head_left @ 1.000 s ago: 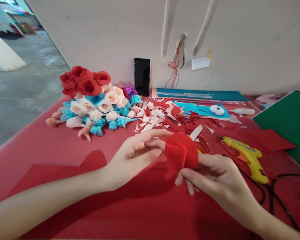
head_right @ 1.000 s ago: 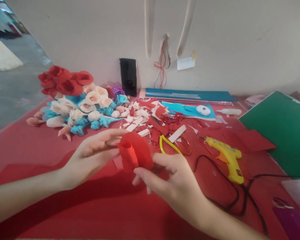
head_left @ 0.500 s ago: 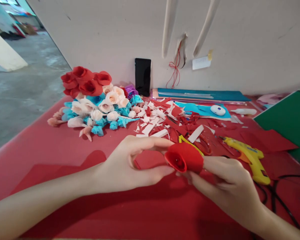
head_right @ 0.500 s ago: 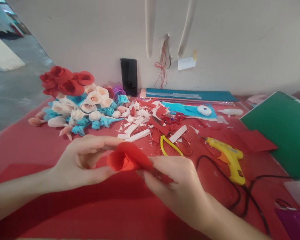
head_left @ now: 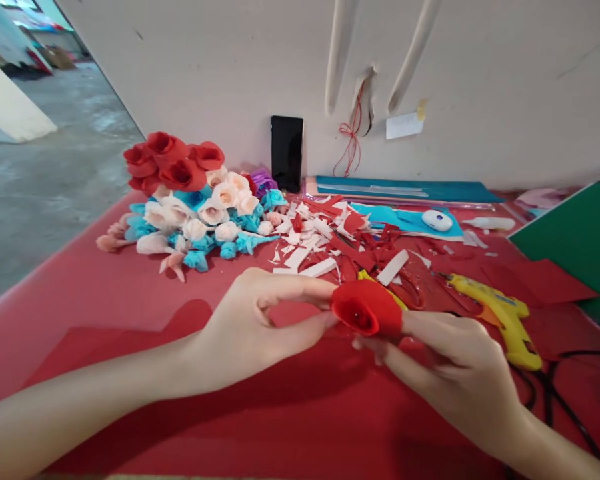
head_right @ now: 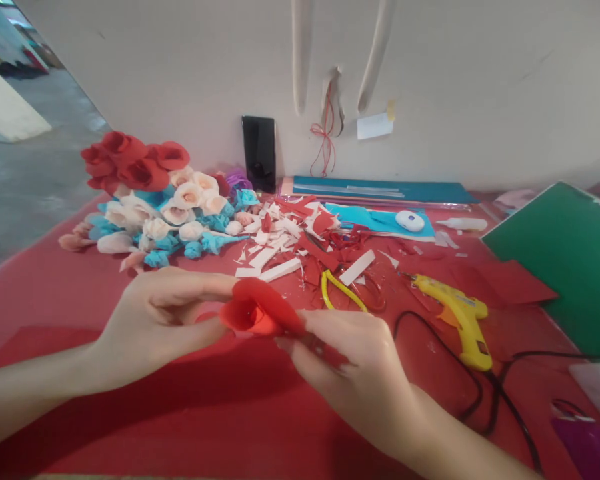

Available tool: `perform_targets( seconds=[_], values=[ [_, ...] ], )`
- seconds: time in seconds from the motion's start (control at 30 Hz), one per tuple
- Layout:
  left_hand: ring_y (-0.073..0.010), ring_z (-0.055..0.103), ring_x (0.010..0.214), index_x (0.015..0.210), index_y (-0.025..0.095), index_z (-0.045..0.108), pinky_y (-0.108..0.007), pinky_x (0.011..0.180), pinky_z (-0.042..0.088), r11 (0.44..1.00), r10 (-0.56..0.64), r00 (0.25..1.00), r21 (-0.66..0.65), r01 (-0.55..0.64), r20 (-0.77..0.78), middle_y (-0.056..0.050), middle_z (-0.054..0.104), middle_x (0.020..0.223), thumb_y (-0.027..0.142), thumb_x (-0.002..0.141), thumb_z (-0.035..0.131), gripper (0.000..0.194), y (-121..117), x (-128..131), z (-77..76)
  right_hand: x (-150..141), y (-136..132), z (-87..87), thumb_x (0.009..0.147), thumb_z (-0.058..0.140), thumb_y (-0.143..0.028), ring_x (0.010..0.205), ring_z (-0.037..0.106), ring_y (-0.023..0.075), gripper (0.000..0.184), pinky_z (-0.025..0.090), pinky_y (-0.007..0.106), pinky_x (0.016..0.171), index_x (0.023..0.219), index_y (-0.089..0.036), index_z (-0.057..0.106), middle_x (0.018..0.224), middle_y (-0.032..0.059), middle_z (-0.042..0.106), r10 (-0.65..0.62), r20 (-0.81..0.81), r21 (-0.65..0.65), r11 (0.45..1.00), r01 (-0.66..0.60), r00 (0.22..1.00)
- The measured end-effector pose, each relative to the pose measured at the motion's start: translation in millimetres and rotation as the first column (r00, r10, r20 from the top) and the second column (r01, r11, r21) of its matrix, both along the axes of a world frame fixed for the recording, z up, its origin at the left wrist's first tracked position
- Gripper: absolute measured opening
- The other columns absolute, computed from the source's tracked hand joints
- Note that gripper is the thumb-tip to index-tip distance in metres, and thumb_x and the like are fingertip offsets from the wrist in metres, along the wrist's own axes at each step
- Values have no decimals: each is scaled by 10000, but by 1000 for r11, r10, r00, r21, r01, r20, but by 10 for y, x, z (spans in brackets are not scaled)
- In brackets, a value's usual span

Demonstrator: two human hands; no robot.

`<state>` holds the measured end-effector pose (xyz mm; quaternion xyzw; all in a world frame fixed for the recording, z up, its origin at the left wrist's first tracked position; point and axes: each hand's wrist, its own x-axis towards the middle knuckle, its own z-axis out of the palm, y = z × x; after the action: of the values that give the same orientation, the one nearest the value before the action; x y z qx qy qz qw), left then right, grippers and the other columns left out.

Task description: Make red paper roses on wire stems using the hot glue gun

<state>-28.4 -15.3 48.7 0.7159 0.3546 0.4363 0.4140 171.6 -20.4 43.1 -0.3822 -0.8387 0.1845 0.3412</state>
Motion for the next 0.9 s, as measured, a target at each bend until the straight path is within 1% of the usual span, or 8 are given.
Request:
perform_targets(
  seconds=[0.27, 0.37, 0.47, 0.6, 0.67, 0.77, 0.83, 0.9],
  values=[
    [-158, 660, 804, 921, 221, 663, -220, 717, 533, 1000, 7, 1000, 11, -7, -11, 5, 713, 842, 121, 760, 571, 211, 1, -17, 21, -2, 12, 3, 692, 610, -66, 465, 523, 42, 151, 399, 120, 459, 777, -189, 629, 600, -54, 617, -4, -55, -9, 1000, 4, 999],
    [-162, 660, 801, 929, 211, 663, -229, 716, 536, 1000, 2, 1000, 13, -2, -17, -5, 712, 845, 123, 754, 576, 214, -2, -16, 15, -15, 10, 16, 680, 603, -52, 471, 539, 45, 158, 403, 116, 454, 755, -187, 636, 607, -53, 629, -10, -93, -10, 1000, 9, 996],
    [-141, 659, 801, 944, 227, 657, -204, 724, 533, 1000, -12, 1000, 7, 12, -1, 9, 709, 859, 106, 745, 586, 243, -3, -8, 4, -33, 2, 28, 687, 595, -74, 465, 545, 55, 123, 401, 127, 433, 727, -182, 639, 600, -45, 633, -28, -104, -2, 1000, 28, 994],
    [-115, 661, 790, 965, 269, 651, -167, 720, 533, 1000, -13, 1000, 12, 13, 7, 46, 707, 848, 78, 732, 594, 307, -1, -1, 17, -47, -6, 43, 690, 584, -86, 429, 509, 49, 109, 385, 133, 410, 696, -182, 634, 551, -51, 603, -52, -89, 10, 999, 53, 995],
    [-113, 664, 762, 962, 269, 652, -161, 685, 541, 1000, -16, 1000, 15, 16, 7, 49, 708, 826, 67, 745, 570, 308, 1, -3, 35, -48, -5, 51, 689, 581, -88, 408, 481, 45, 108, 373, 134, 400, 689, -181, 635, 524, -54, 582, -61, -86, 4, 998, 62, 994],
    [-116, 667, 733, 979, 250, 640, -164, 632, 554, 999, -49, 999, -2, 49, 9, 36, 709, 839, 40, 777, 490, 327, 6, -10, 49, -40, 0, 61, 695, 579, -89, 413, 487, 50, 114, 365, 135, 399, 688, -187, 638, 512, -57, 569, -64, -75, -68, 996, 59, 995],
    [-130, 663, 790, 1018, 234, 612, -187, 675, 558, 997, -72, 997, 9, 72, -5, 17, 699, 901, 6, 756, 472, 374, 13, -12, 39, -25, 1, 66, 714, 577, -100, 430, 502, 56, 116, 370, 138, 414, 674, -190, 637, 512, -59, 566, -54, -44, -163, 986, 46, 998],
    [-142, 643, 877, 1059, 223, 575, -212, 757, 542, 995, -80, 996, 50, 83, -46, 2, 678, 969, -9, 721, 495, 418, 21, -12, 20, -5, -2, 70, 741, 571, -129, 450, 509, 58, 109, 378, 141, 438, 675, -187, 635, 517, -58, 565, -20, 1, -267, 963, 20, 1000]
  ],
)
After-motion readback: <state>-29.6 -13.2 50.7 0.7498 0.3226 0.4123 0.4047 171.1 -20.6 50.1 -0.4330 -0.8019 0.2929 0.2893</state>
